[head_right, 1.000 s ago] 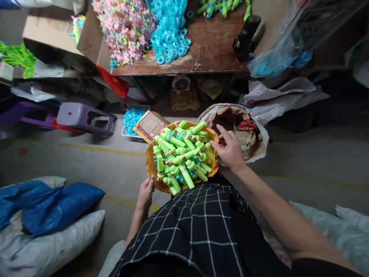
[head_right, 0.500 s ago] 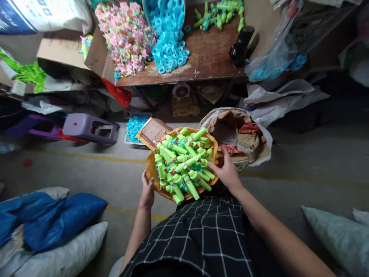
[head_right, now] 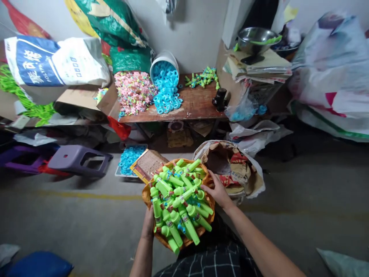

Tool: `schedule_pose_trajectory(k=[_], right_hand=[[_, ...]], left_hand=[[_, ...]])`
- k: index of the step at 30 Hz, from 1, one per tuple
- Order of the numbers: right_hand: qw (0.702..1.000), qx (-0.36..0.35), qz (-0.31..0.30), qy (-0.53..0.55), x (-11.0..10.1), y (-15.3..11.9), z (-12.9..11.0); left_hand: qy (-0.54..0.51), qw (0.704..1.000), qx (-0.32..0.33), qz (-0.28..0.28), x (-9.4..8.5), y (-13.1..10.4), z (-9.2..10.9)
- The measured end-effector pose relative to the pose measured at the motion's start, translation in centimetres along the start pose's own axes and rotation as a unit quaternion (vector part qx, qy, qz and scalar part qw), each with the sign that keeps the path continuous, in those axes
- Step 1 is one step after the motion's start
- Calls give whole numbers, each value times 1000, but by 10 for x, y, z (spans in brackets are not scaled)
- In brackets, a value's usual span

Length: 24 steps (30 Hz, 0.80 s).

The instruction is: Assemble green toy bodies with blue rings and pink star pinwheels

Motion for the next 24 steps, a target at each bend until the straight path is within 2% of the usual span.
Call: schedule_pose_trajectory(k=[5,10,15,19,24], right_hand=[[998,0,-55,25,12,22,-3],[990,54,-98,88,11,39,-1],[963,118,-189,153,25,53,2],[926,156,-284,195,37,56,-4],[880,176,-384,217,41,51,-26]], left_hand=[[90,988,-76,98,-16,6,-6],[-76,982,-70,156,-25,17,-4],[-73,981,-60,172,-25,23,13],[-7,976,-57,212,-31,4,20],[1,941,-94,324,-47,-42,9]])
Point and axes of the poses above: each hand's wrist, its own y-axis towards the middle knuckle, its own x-axis out of the palm, z = x × y, the point moved 2 cm from there along y, towards the middle knuckle, and after that the axes turned 9 degrees about z, right-handed, at the moved point
